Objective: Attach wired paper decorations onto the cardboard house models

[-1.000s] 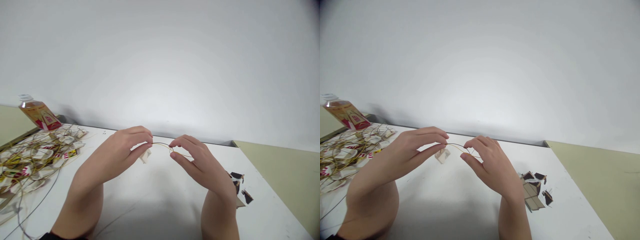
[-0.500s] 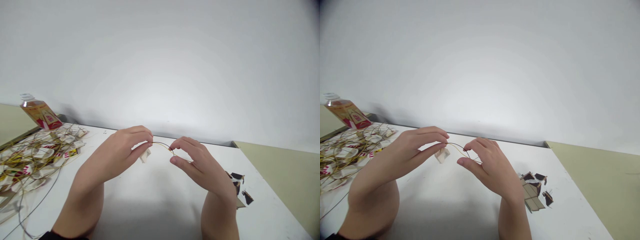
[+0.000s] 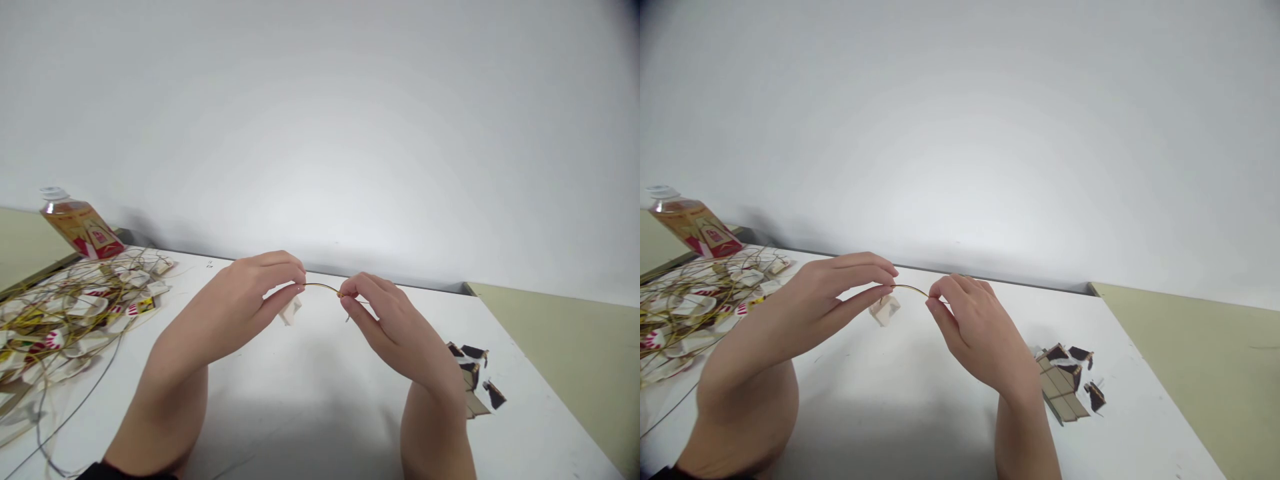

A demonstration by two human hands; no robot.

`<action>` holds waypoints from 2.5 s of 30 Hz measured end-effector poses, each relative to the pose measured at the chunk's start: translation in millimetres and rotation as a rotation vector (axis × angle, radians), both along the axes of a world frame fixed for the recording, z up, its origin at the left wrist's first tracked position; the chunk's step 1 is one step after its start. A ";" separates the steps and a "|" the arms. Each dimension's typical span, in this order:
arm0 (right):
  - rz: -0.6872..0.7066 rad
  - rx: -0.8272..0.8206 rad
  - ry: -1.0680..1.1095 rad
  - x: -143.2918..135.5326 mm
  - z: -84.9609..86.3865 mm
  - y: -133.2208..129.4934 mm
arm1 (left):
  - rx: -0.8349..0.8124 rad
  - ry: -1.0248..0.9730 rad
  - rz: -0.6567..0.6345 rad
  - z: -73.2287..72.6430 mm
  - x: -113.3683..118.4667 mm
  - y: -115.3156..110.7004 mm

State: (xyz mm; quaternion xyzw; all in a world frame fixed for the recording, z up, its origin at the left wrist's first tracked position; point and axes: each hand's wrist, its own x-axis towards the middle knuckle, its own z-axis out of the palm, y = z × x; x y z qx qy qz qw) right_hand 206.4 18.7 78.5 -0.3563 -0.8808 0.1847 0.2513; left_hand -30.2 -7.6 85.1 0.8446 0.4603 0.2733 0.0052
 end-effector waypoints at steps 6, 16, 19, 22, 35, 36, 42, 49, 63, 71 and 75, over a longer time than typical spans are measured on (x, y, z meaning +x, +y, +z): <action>-0.010 0.031 0.013 -2.5 -0.4 1.3 | -0.095 0.019 0.023 -2.4 -0.3 0.9; 0.008 0.088 -0.058 -10.1 -3.3 2.3 | -0.199 0.016 -0.048 -1.0 17.1 -0.6; 0.027 0.101 -0.064 -11.4 -4.5 1.9 | -0.179 0.007 -0.070 -1.1 22.2 0.0; 0.032 0.113 -0.068 -12.1 -5.1 1.9 | -0.151 0.000 -0.074 -2.4 23.3 0.7; 0.013 0.124 -0.023 -14.6 -6.5 1.2 | -0.176 0.022 -0.059 -2.2 16.7 4.2; 0.010 0.120 -0.013 -14.0 -6.3 0.8 | -0.165 0.019 -0.053 -2.5 14.7 4.8; -0.031 0.147 0.051 -8.7 -6.7 1.1 | -0.082 -0.010 -0.026 -2.8 3.6 7.3; -0.069 0.221 0.088 -5.0 -8.0 2.7 | -0.056 -0.040 0.029 5.2 0.7 5.2; -0.096 0.398 0.097 -1.6 -12.5 9.2 | -0.044 -0.060 0.095 11.0 -3.1 4.8; -0.108 0.440 0.084 0.4 -14.5 10.5 | -0.048 -0.055 0.116 12.9 -5.1 2.3; -0.116 0.445 0.073 0.2 -14.0 11.6 | -0.051 -0.050 0.107 12.4 -5.4 2.6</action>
